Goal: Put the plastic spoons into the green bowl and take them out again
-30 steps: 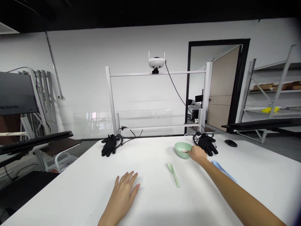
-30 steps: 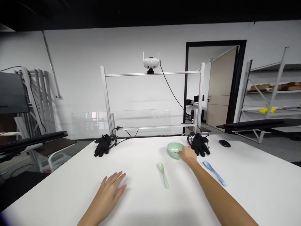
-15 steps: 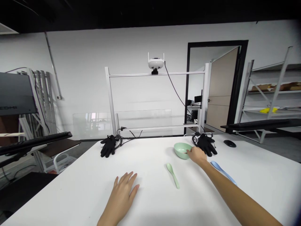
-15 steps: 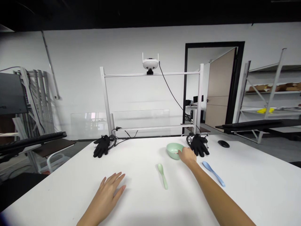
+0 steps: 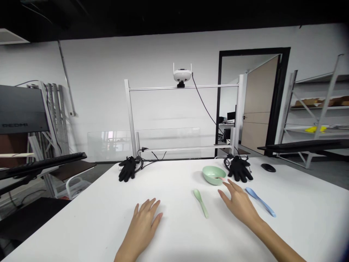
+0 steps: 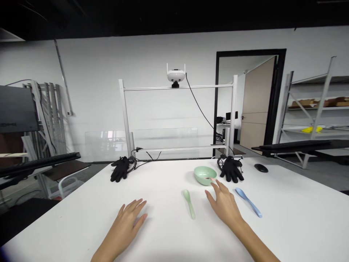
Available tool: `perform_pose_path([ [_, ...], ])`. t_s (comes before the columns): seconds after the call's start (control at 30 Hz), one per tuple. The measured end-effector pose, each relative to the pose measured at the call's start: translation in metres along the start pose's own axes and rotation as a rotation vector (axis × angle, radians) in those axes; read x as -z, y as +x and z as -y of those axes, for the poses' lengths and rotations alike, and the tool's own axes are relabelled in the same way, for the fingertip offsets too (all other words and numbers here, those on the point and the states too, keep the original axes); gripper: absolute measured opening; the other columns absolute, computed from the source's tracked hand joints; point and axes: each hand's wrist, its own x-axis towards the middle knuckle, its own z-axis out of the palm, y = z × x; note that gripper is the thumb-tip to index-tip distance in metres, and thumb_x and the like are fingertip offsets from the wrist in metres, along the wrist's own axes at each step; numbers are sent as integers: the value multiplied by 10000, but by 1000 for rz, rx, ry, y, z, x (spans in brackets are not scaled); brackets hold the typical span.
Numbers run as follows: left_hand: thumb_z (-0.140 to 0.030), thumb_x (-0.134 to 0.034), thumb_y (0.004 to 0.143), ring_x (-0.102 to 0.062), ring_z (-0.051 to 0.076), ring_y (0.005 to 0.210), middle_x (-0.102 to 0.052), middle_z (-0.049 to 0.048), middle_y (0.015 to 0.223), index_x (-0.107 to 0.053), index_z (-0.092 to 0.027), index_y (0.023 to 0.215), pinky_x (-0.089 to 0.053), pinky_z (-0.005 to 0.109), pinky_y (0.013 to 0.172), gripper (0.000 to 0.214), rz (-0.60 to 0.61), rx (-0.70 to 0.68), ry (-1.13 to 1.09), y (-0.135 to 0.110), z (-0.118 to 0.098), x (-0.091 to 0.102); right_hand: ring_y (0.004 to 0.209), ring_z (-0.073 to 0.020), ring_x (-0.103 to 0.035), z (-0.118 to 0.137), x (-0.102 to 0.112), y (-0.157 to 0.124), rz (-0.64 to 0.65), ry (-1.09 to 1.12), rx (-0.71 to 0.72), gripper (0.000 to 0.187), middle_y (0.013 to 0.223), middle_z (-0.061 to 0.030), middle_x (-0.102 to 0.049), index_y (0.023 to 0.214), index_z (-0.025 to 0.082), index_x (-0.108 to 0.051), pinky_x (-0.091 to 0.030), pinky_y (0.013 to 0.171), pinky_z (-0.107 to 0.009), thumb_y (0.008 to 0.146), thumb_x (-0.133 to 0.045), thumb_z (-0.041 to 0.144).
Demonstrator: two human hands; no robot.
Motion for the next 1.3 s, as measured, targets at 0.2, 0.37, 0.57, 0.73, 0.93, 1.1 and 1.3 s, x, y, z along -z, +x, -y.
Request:
perform_pose_path([
  [0.2,-486,-375,1043,-408,310,1485,-520,67,1566,-528,-282,1491,-280,584,1219,515,-3,-2,-5,-2,-3,0,1387,-322,-508,-1,6,-34,22,21,-46,642,1576,-156,-468,1393,157,-594,-449,1109,-459,970,-362,580],
  [0.37,-491,-358,1048,-400,309,1490,-501,65,1579,-519,-274,1501,-270,584,1224,527,10,-2,1,-2,-6,3,1320,-327,-574,-1,11,-37,19,31,-62,617,1567,-146,-484,1361,175,-616,-503,1045,-451,971,-363,579],
  [0.57,-490,-351,1049,-395,308,1493,-505,67,1576,-520,-263,1501,-271,589,1224,533,4,-12,1,-1,-4,2,1337,-320,-562,-2,7,-36,-3,36,-48,626,1558,-151,-495,1370,165,-619,-479,1079,-456,973,-367,578],
  [0.73,-483,-341,1051,-398,303,1492,-505,65,1577,-512,-266,1504,-269,589,1225,531,-4,-14,10,-1,-3,0,1309,-323,-586,-1,5,-37,-38,53,-12,636,1530,-165,-525,1350,150,-635,-508,1046,-481,977,-364,586],
  [0.93,-488,-341,1049,-394,305,1494,-502,65,1579,-510,-262,1507,-270,592,1225,538,2,-8,9,-1,-4,2,1302,-318,-596,-1,4,-38,-56,48,0,620,1489,-160,-570,1330,159,-656,-523,1034,-473,975,-378,585],
  [1.1,-492,-338,1050,-387,307,1497,-493,61,1585,-509,-264,1508,-264,597,1225,539,10,-7,7,-2,-4,1,1363,-333,-534,-6,0,-26,-44,20,-19,605,1449,-165,-602,1319,135,-658,-485,1073,-465,974,-396,558],
  [1.3,-495,-345,1049,-381,302,1501,-493,64,1585,-511,-267,1506,-262,582,1229,537,19,-1,5,-2,-5,1,1215,-324,-588,-6,9,22,-19,-28,-18,525,1323,-153,-660,1311,154,-654,-488,984,-418,989,-381,465],
])
